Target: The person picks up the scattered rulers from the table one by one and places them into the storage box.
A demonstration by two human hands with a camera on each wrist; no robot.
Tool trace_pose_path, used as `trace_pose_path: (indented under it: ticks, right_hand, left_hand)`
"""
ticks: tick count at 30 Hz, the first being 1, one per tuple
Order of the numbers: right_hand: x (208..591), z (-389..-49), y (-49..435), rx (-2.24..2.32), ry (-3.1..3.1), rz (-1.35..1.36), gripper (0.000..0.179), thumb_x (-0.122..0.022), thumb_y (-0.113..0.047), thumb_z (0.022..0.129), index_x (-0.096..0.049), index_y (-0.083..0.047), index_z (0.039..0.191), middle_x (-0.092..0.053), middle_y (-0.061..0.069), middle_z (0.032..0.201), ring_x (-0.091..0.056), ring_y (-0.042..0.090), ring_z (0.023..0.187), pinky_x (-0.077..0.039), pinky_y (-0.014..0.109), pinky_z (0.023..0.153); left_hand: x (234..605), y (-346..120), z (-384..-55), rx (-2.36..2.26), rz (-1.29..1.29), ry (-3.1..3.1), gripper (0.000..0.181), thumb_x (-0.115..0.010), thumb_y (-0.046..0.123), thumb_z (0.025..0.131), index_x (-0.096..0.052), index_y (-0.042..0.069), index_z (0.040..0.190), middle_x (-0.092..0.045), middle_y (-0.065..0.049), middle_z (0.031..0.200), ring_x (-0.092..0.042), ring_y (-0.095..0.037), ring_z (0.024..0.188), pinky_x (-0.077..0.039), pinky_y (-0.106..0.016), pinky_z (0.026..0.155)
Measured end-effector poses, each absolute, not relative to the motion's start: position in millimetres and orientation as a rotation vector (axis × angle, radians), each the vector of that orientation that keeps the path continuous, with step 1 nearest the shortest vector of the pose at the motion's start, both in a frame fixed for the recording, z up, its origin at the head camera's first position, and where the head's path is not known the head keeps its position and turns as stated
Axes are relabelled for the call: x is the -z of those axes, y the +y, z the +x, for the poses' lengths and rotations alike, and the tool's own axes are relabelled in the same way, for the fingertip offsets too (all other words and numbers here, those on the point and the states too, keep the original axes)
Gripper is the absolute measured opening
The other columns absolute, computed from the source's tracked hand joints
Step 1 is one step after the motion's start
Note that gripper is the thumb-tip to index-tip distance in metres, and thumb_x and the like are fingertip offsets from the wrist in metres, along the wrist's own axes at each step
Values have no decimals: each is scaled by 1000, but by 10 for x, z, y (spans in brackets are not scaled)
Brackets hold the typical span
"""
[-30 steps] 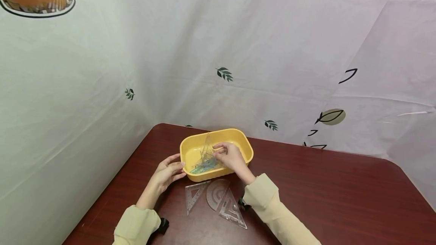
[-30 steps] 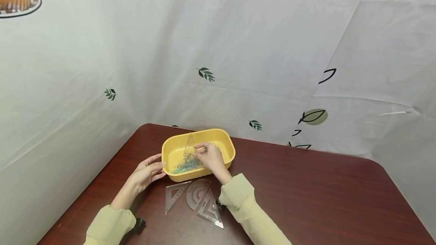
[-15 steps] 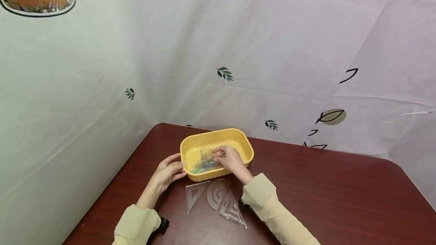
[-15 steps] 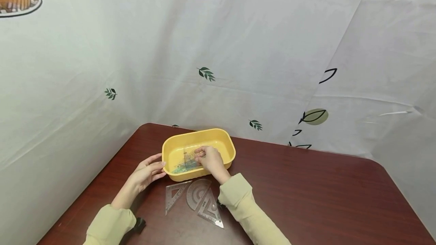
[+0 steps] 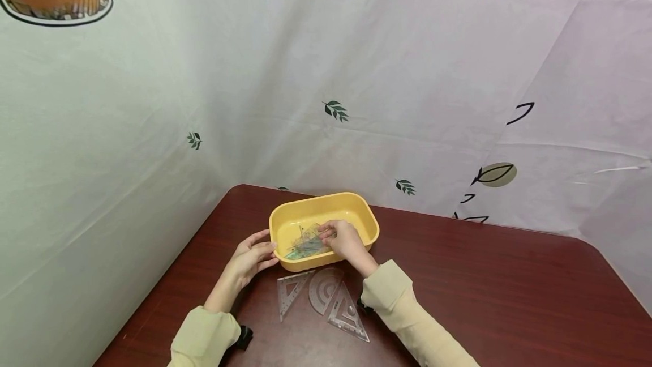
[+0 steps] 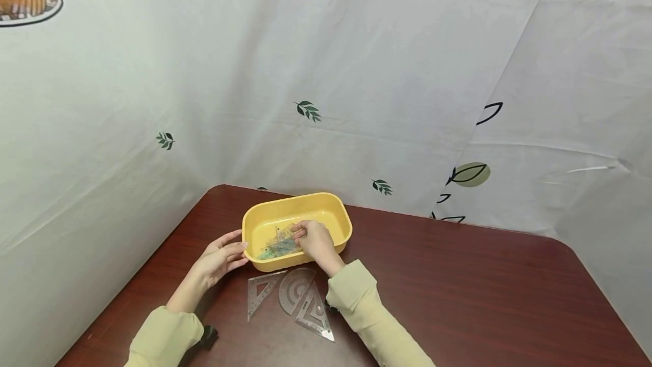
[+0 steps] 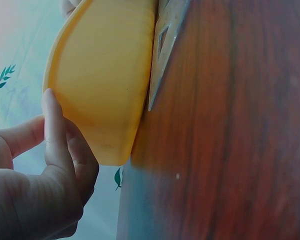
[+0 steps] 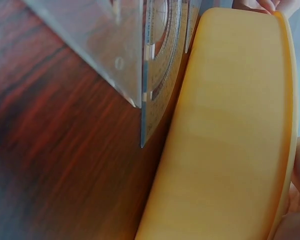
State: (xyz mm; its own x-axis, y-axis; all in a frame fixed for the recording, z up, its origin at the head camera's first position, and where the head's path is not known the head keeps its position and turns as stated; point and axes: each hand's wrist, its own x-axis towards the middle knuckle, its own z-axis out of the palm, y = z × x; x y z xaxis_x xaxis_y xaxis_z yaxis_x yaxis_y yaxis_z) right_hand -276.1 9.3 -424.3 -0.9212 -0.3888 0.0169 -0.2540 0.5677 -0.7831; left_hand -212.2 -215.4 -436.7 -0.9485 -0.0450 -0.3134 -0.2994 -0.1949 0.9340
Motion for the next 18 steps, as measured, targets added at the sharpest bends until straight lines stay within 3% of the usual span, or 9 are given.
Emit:
trace_pose_path:
  ticks: [6, 18]
  right_hand:
    - [4260, -2751, 99, 1220, 2710, -583, 18, -67, -1, 87, -71, -4, 105, -72, 9, 92, -67, 22, 84, -52, 24, 63]
    - [4254, -2740, 93, 1261, 2709, -600, 16, -67, -5, 88, -72, -5, 102, -72, 7, 93, -67, 20, 83, -53, 26, 68]
  left_hand:
    - [4373, -2152, -2126, -2268, -415, 1882, 61, -54, 2, 95, -24, 0, 147, -55, -2, 98, -60, -6, 73, -58, -19, 67]
    - [4382, -2152, -2127, -2254, -434, 1899, 62, -56, 3, 95, -24, 0, 148, -55, 0, 95, -60, -6, 73, -58, -19, 67]
